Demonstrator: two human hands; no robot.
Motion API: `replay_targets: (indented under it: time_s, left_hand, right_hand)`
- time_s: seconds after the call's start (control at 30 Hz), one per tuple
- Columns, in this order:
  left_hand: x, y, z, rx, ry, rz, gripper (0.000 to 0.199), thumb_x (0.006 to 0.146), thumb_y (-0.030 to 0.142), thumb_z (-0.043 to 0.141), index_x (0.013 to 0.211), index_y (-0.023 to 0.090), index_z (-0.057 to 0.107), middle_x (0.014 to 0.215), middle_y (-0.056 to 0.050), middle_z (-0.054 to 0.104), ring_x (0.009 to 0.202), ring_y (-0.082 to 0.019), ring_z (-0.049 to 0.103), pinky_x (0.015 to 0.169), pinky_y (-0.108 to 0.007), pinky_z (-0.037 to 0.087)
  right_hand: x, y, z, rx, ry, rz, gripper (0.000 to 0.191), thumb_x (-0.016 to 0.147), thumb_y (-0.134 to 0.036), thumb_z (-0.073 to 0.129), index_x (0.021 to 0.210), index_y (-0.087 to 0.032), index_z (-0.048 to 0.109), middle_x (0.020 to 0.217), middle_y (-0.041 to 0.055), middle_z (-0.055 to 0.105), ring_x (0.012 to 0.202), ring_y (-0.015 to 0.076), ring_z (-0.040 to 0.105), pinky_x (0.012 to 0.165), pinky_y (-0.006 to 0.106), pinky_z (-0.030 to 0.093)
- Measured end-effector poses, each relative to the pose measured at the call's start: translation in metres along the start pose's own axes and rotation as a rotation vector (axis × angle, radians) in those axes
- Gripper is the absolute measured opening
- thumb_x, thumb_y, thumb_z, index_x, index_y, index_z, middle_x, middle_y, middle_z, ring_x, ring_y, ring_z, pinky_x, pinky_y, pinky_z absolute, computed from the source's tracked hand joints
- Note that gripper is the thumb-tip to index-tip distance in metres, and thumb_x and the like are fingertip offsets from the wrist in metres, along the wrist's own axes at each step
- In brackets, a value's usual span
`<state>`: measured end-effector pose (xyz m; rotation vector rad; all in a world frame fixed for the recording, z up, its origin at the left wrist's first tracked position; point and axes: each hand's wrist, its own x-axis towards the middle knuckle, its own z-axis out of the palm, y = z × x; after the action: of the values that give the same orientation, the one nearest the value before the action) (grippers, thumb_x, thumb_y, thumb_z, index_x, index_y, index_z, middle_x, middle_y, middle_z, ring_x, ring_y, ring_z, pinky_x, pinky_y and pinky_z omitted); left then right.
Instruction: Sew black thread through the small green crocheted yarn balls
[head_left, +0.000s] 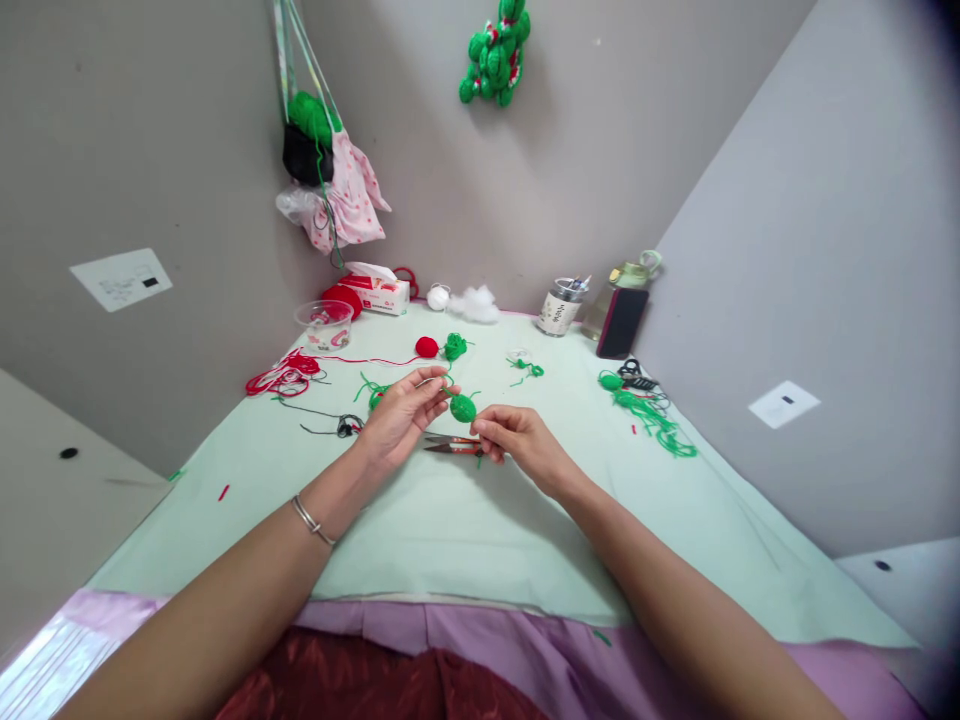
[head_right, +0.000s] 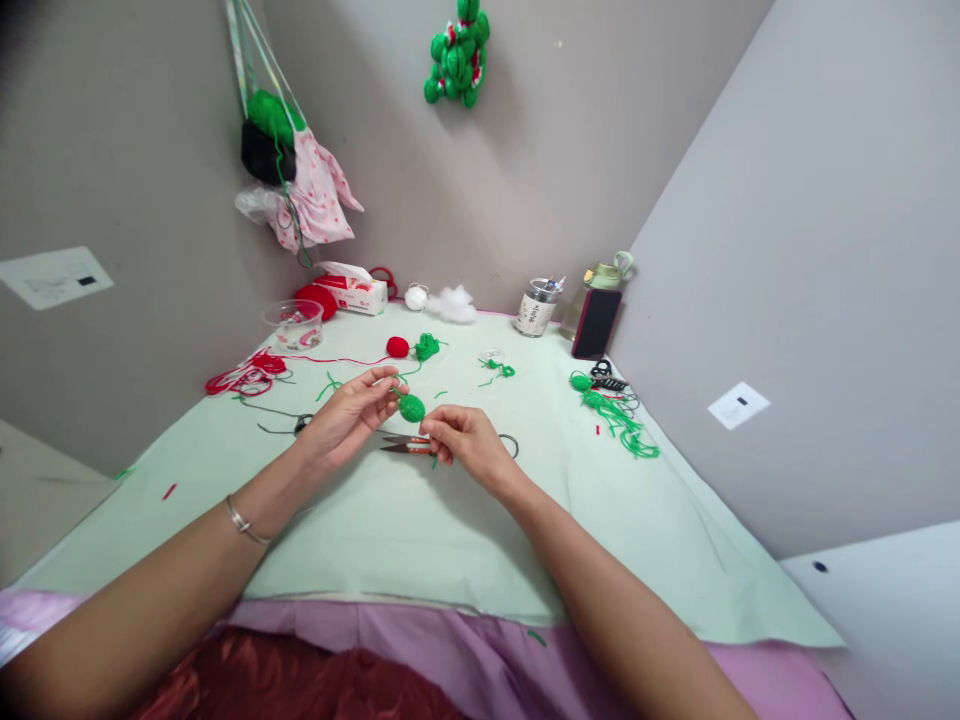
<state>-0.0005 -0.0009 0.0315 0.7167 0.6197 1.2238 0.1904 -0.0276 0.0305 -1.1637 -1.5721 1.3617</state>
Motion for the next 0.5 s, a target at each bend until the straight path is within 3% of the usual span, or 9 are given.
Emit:
replay_targets:
  time_s: [0.17, 0.27, 0.37, 0.5]
  left_hand:
    - [-0.001, 0.008, 0.001, 0.006, -0.018, 0.054, 0.023, 0.079, 0.014, 0.073, 0.101, 0.013, 0.067, 0.086, -0.001, 0.063, 0.068, -0.005, 0.057, 0.061, -0.015, 0.044]
    - [0.000, 0.008, -0.003, 0.293, -0.026, 0.112, 0.026, 0.081, 0.028, 0.075, 0.105, 0.017, 0.069, 0.092, 0.000, 0.063, 0.057, -0.004, 0.045, 0.055, -0.018, 0.038]
    - [0.001, 0.006, -0.007, 0.627, -0.119, 0.102, 0.032, 0.080, 0.039, 0.076, 0.105, 0.020, 0.072, 0.087, 0.001, 0.065, 0.061, -0.008, 0.048, 0.064, -0.023, 0.042]
    - [0.002, 0.002, -0.009, 0.571, -0.278, 0.038, 0.037, 0.080, 0.041, 0.077, 0.110, 0.021, 0.070, 0.094, -0.002, 0.068, 0.087, -0.016, 0.062, 0.088, -0.031, 0.046]
  right_hand:
    - [-0.001, -0.001, -0.001, 0.025, 0.026, -0.036, 0.031, 0.080, -0.046, 0.070, 0.077, -0.016, 0.066, 0.061, -0.0021, 0.058, 0.051, 0.0086, 0.049, 0.053, 0.023, 0.039]
    - [-0.002, -0.002, -0.002, 0.042, 0.059, -0.040, 0.032, 0.079, -0.047, 0.071, 0.079, -0.016, 0.067, 0.061, -0.0019, 0.058, 0.053, 0.0090, 0.049, 0.054, 0.024, 0.040]
    - [-0.003, -0.002, -0.003, 0.035, 0.042, -0.072, 0.030, 0.082, -0.045, 0.071, 0.086, -0.015, 0.069, 0.065, -0.0014, 0.058, 0.057, 0.0098, 0.050, 0.058, 0.025, 0.042]
    - [-0.006, -0.005, -0.004, 0.026, 0.000, -0.119, 0.027, 0.085, -0.040, 0.067, 0.098, -0.017, 0.070, 0.068, -0.0016, 0.059, 0.062, 0.0111, 0.052, 0.062, 0.027, 0.043]
